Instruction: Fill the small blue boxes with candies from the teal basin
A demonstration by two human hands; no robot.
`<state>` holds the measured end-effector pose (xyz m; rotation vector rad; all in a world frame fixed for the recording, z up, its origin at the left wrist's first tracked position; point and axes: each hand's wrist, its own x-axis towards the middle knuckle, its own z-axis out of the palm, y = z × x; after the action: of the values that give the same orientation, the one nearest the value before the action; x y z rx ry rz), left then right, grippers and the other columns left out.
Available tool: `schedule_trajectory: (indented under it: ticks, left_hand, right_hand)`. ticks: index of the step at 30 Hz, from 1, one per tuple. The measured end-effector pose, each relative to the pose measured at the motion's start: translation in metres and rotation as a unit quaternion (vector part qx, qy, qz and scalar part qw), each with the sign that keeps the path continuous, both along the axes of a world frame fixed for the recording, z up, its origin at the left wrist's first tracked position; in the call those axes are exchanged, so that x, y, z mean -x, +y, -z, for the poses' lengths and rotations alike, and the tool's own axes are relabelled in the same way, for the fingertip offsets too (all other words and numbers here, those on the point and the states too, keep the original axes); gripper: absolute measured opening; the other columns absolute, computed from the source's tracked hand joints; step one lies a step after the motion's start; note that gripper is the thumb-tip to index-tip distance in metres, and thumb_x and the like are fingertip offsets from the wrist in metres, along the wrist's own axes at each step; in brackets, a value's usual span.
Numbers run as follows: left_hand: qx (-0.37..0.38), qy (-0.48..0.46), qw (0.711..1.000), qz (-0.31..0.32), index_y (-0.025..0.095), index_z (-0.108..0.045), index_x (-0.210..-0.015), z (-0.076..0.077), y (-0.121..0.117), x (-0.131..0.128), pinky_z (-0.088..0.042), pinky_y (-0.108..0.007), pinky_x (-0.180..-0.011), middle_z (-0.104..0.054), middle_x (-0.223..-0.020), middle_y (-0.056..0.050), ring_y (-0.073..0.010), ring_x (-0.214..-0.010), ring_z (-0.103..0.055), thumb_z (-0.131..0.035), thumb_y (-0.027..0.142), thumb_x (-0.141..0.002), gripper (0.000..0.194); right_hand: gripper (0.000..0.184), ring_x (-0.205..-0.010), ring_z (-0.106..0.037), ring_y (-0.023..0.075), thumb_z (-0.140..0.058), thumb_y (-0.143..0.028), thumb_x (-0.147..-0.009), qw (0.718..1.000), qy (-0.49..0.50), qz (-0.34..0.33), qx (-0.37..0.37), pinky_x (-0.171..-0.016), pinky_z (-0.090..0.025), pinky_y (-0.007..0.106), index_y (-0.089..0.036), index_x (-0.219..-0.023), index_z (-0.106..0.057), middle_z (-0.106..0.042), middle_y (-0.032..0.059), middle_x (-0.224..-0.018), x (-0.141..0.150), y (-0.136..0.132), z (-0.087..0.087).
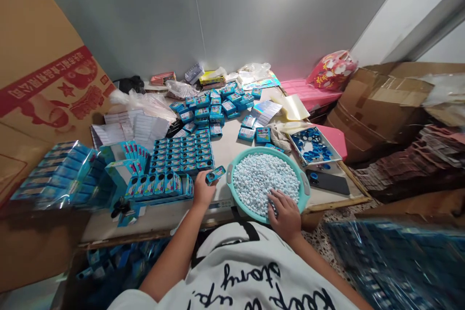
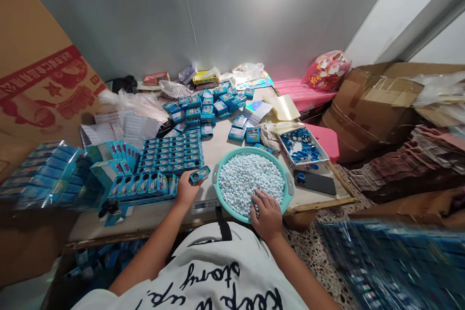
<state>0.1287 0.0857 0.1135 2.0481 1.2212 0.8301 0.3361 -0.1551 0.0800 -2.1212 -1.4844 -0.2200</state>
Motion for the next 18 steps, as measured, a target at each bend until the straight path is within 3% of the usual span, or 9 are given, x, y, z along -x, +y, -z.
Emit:
schedule_trajectory:
  ticks: [5, 8, 10, 12, 18]
  left_hand:
    - [0.148, -0.025, 0.988, -0.04, 0.016, -0.065, -0.103, 0.036, 0.012, 0.018, -0.051, -0.045, -0.09, -0.069, -0.101, -0.01, -0.0267, -0.096, -0.065, -0.075, 0.017, -0.064, 0.04]
    - [0.175, -0.055, 0.982, -0.042, 0.017, -0.059, -0.118, 0.042, 0.012, 0.024, -0.052, -0.044, -0.091, -0.067, -0.112, -0.012, -0.0268, -0.102, -0.065, -0.081, 0.023, -0.061, 0.062]
    - [0.155, -0.081, 0.983, -0.045, 0.019, -0.053, -0.13, 0.035, 0.011, 0.025, -0.047, -0.045, -0.1, -0.06, -0.127, -0.015, -0.0288, -0.118, -0.059, -0.086, 0.029, -0.057, 0.081]
    - [0.126, -0.106, 0.986, -0.036, 0.021, -0.049, -0.135, 0.023, 0.009, 0.025, -0.041, -0.046, -0.108, -0.053, -0.137, -0.015, -0.0289, -0.129, -0.051, -0.085, 0.035, -0.061, 0.083]
    - [0.157, -0.211, 0.963, -0.048, 0.021, -0.057, -0.127, -0.006, 0.008, 0.025, -0.04, -0.043, -0.111, -0.058, -0.134, -0.013, -0.0246, -0.128, -0.053, -0.067, 0.042, -0.083, 0.05]
  right_hand:
    - [0.034, -0.126, -0.053, 0.0281, -0.054, -0.025, -0.088, 1.0, -0.003, -0.003, -0.005, -0.104, -0.04, 0.046, -0.024, -0.121, -0.062, -0.062, 0.0054, -0.131, -0.002, 0.0, 0.005]
    - [0.035, -0.125, -0.053, 0.0285, -0.054, -0.025, -0.087, 1.0, -0.009, -0.005, -0.009, -0.104, -0.039, 0.046, -0.024, -0.121, -0.062, -0.062, 0.0056, -0.131, -0.003, 0.001, 0.006]
    - [0.035, -0.125, -0.054, 0.0289, -0.054, -0.025, -0.086, 1.0, -0.011, -0.007, -0.012, -0.104, -0.04, 0.046, -0.024, -0.121, -0.062, -0.063, 0.006, -0.13, -0.003, 0.001, 0.007]
    - [0.036, -0.124, -0.054, 0.0292, -0.055, -0.025, -0.086, 1.0, -0.011, -0.009, -0.012, -0.104, -0.04, 0.046, -0.024, -0.121, -0.062, -0.063, 0.0064, -0.13, -0.003, 0.001, 0.006]
    - [0.036, -0.125, -0.053, 0.0298, -0.054, -0.026, -0.086, 1.0, 0.003, -0.005, 0.007, -0.105, -0.039, 0.048, -0.024, -0.121, -0.062, -0.061, 0.007, -0.132, 0.0, 0.002, 0.002]
